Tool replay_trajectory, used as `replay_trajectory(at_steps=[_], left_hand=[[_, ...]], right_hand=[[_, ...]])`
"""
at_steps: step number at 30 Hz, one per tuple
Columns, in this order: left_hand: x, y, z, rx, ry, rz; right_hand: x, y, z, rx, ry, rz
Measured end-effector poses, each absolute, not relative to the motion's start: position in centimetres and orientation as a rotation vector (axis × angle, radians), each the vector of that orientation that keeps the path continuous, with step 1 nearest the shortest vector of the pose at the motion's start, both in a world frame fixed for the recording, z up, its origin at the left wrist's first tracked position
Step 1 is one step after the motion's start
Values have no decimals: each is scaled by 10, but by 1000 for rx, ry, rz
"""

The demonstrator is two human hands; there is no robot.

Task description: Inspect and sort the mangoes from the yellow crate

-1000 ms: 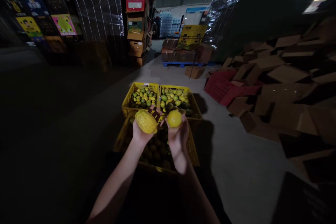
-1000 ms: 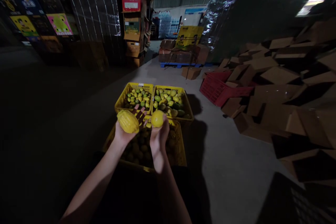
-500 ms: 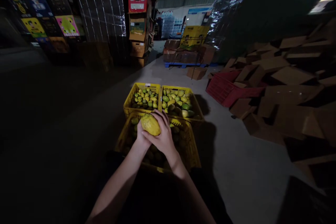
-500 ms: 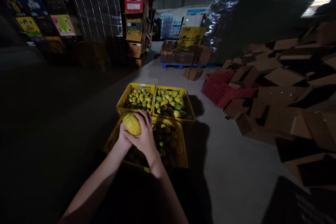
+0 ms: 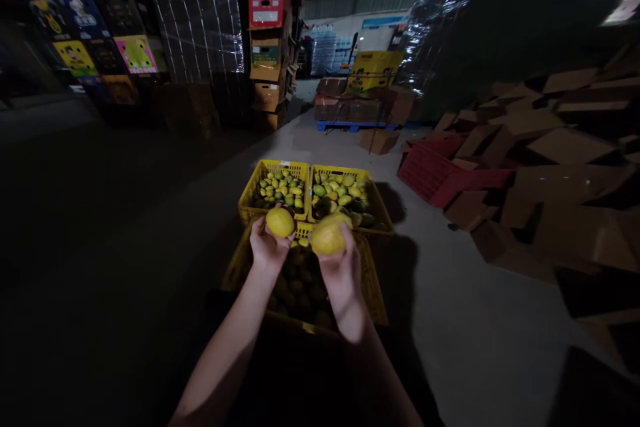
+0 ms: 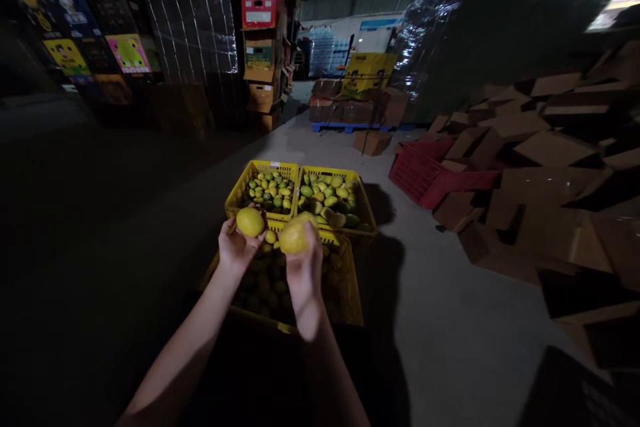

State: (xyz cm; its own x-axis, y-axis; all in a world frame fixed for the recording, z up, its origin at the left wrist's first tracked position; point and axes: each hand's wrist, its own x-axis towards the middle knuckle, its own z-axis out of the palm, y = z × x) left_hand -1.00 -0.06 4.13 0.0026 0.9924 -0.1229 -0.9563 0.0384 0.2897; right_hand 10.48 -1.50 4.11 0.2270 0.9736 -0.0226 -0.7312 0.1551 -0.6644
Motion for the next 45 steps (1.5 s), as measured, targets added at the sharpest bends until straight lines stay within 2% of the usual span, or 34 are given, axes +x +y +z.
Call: replay_trajectory(at_steps=[3, 6, 10, 16, 29, 40, 45], left_hand=[[-12, 0, 41, 92, 440, 1581], [-9, -1, 45, 107, 546, 1669], [2, -7, 50, 372, 602, 1771], [16, -20, 45, 703, 639, 1737], [11, -21, 44, 661, 616, 1689], [13, -18, 43, 590, 626, 1675], [10, -11, 45, 298, 797, 1514]], right_hand=[[124, -10, 45, -610, -189, 1354], [129, -9, 45, -595, -151, 1333], [114, -11, 41, -617, -351, 1254], [97, -19, 35, -763, -654, 836], [112, -34, 39, -763, -1120, 687], [101, -32, 37, -732, -1004, 638], [94, -12, 31, -943, -615, 874]])
